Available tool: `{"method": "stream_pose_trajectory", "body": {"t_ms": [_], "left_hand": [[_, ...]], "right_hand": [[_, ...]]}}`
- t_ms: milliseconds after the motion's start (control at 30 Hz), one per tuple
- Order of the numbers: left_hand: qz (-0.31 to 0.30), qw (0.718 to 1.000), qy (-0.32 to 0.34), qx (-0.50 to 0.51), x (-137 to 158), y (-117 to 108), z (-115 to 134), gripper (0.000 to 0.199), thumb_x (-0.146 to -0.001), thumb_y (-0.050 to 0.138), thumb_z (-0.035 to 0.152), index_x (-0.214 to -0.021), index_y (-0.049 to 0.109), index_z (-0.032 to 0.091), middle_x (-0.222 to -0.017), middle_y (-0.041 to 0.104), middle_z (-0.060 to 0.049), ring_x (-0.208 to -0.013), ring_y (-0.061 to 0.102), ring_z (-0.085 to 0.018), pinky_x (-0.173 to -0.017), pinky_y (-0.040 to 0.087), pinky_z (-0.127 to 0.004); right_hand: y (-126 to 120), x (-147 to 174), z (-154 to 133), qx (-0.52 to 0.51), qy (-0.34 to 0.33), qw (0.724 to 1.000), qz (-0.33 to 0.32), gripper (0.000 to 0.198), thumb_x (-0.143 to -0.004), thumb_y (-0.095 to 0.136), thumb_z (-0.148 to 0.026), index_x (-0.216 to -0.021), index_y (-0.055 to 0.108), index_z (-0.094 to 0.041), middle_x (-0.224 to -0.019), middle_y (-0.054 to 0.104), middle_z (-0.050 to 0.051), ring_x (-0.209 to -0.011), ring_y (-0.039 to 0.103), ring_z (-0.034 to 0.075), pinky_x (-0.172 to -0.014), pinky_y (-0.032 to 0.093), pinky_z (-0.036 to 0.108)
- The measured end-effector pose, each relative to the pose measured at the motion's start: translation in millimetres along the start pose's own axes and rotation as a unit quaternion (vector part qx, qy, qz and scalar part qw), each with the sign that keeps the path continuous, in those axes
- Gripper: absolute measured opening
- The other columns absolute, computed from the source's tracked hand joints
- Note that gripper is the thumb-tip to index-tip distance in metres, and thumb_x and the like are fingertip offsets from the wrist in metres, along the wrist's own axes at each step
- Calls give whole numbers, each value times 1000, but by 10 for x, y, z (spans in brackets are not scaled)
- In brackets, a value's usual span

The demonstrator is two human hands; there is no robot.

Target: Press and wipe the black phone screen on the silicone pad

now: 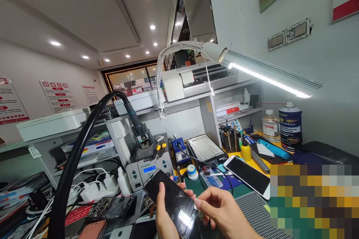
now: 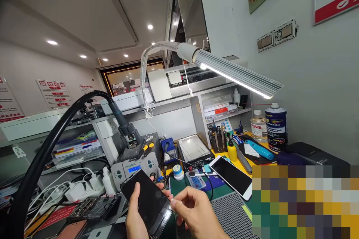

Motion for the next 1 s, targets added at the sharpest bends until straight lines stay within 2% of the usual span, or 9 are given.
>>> {"method": "stream_pose_trajectory", "body": {"t_ms": [133,233,433,667,867,1000], "left_hand": [[7,1000,5,2,42,32,18,46,-83,71,48,-113,62,16,-78,73,-7,-60,71,-22,-62,60,-34],[13,1000,15,-3,77,61,31,42,-84,69,47,-111,63,15,-76,72,-6,-59,70,-22,-61,59,-34],[16,999,29,9,137,109,46,39,-87,65,44,-111,62,14,-71,70,-6,-55,69,-23,-56,58,-34],[28,999,26,5,100,64,39,42,-85,68,44,-113,62,13,-74,71,-6,-57,69,-21,-60,60,-35],[22,999,24,24,84,67,13,48,-86,66,42,-124,60,13,-75,71,-6,-55,69,-22,-63,61,-38],[22,999,23,22,70,39,9,50,-86,66,43,-126,60,13,-75,72,-6,-56,69,-22,-65,61,-38]], "right_hand": [[106,47,16,-4,7,1000,-27,46,-73,81,-57,-76,61,-16,-59,59,-2,-53,56,11,-47,37,21],[146,79,-5,-4,2,999,-42,42,-74,81,-54,-75,60,-17,-60,58,-3,-53,54,12,-50,39,22],[-13,88,-158,83,-57,994,32,34,-80,76,-49,-79,69,-16,-86,67,5,-79,57,17,-70,43,27],[116,90,29,82,-21,996,-22,35,-77,78,-46,-73,64,-15,-71,65,3,-65,50,14,-61,37,27],[5,59,-59,51,-25,998,27,40,-79,76,-50,-68,56,-17,-66,60,0,-65,51,14,-62,39,26],[63,50,1,31,-13,999,1,42,-75,80,-50,-67,55,-18,-61,58,-1,-58,50,11,-56,38,24]]}}
Point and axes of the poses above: each hand's wrist, its own x-axis away from the middle knuckle, its own y-axis out of the palm, z = x × y, the point moved 7 cm from there along -x, towards the middle knuckle
